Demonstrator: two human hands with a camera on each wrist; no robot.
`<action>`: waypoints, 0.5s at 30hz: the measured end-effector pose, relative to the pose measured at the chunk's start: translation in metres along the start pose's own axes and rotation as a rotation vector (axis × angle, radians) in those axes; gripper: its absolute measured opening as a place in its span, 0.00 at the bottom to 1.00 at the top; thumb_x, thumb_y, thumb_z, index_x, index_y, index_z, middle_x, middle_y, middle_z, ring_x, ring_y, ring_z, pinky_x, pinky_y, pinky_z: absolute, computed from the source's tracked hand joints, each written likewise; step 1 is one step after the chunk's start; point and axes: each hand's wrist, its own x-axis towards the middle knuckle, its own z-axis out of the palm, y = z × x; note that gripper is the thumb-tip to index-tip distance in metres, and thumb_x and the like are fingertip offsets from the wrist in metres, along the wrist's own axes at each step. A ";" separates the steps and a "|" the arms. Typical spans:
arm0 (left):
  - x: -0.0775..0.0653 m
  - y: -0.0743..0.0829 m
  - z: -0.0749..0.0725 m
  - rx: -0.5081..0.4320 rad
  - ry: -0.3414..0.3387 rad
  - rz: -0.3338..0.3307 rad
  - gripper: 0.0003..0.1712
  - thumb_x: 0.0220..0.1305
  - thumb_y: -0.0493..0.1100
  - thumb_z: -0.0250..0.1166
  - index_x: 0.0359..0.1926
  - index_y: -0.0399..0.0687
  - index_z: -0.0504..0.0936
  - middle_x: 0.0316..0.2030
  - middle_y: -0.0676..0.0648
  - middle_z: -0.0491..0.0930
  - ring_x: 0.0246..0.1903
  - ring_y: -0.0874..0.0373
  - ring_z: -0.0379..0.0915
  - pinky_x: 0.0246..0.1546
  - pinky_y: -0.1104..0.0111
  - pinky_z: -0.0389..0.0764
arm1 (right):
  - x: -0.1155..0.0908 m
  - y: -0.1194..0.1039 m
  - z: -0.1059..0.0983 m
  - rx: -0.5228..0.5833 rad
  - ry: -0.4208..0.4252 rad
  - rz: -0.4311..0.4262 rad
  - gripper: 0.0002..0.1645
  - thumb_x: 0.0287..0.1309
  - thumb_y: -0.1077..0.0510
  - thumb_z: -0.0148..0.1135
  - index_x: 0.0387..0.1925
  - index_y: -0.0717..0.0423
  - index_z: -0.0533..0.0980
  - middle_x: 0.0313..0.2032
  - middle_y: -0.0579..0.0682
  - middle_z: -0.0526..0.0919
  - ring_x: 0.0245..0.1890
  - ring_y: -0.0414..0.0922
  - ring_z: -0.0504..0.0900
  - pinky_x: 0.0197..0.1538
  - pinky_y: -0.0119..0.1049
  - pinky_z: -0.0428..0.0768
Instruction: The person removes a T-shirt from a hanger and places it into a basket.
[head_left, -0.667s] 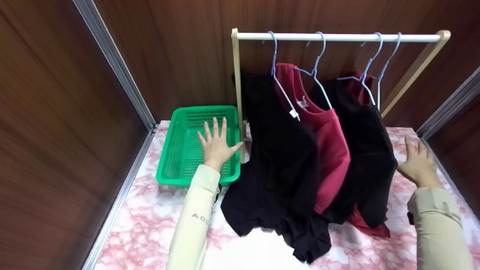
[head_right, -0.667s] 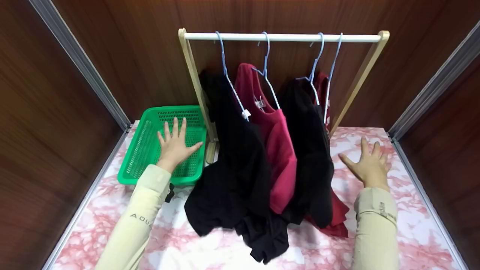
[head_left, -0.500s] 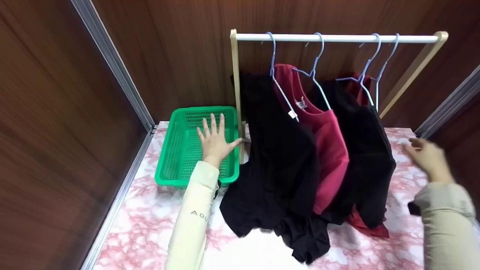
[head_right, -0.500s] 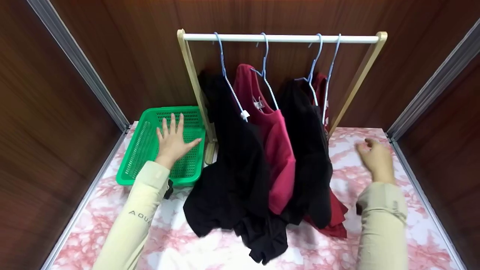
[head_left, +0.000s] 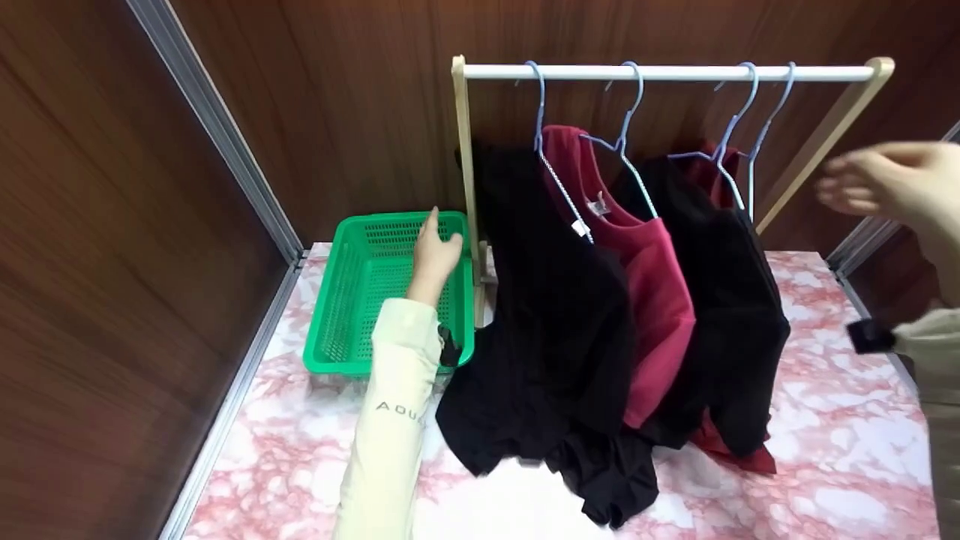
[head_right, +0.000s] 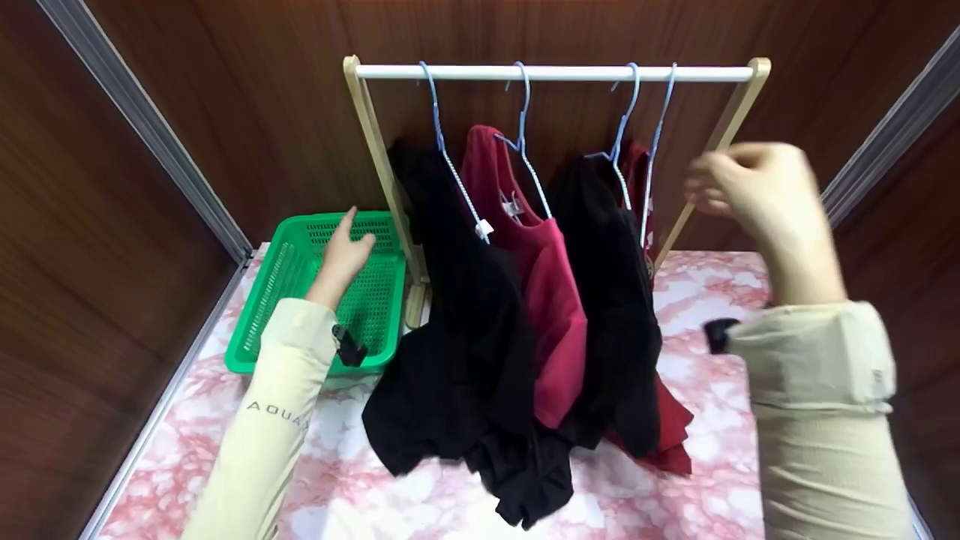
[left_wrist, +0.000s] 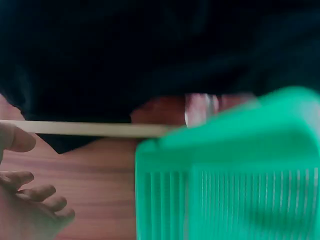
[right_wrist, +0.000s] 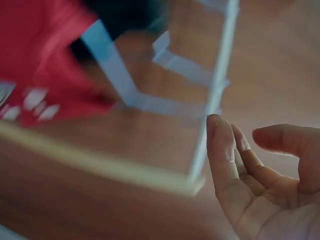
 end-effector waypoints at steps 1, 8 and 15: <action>0.001 0.003 0.001 -0.055 -0.007 -0.014 0.35 0.70 0.44 0.48 0.74 0.57 0.46 0.75 0.45 0.46 0.54 0.52 0.70 0.51 0.64 0.73 | 0.000 -0.004 0.011 -0.060 -0.017 -0.011 0.20 0.66 0.64 0.48 0.23 0.54 0.83 0.20 0.47 0.86 0.21 0.37 0.86 0.28 0.25 0.81; 0.006 0.016 0.010 -0.298 -0.048 -0.013 0.33 0.70 0.38 0.43 0.74 0.58 0.48 0.74 0.49 0.50 0.45 0.59 0.73 0.38 0.71 0.67 | 0.012 -0.005 0.096 -0.504 -0.061 0.054 0.17 0.66 0.59 0.45 0.26 0.45 0.79 0.17 0.34 0.83 0.21 0.28 0.82 0.30 0.22 0.80; 0.007 0.021 0.016 -0.399 -0.109 0.013 0.39 0.67 0.34 0.44 0.74 0.63 0.43 0.76 0.51 0.42 0.44 0.57 0.70 0.40 0.67 0.64 | 0.028 0.024 0.157 -0.544 -0.070 0.086 0.20 0.63 0.62 0.44 0.46 0.75 0.73 0.15 0.34 0.77 0.17 0.25 0.77 0.26 0.19 0.77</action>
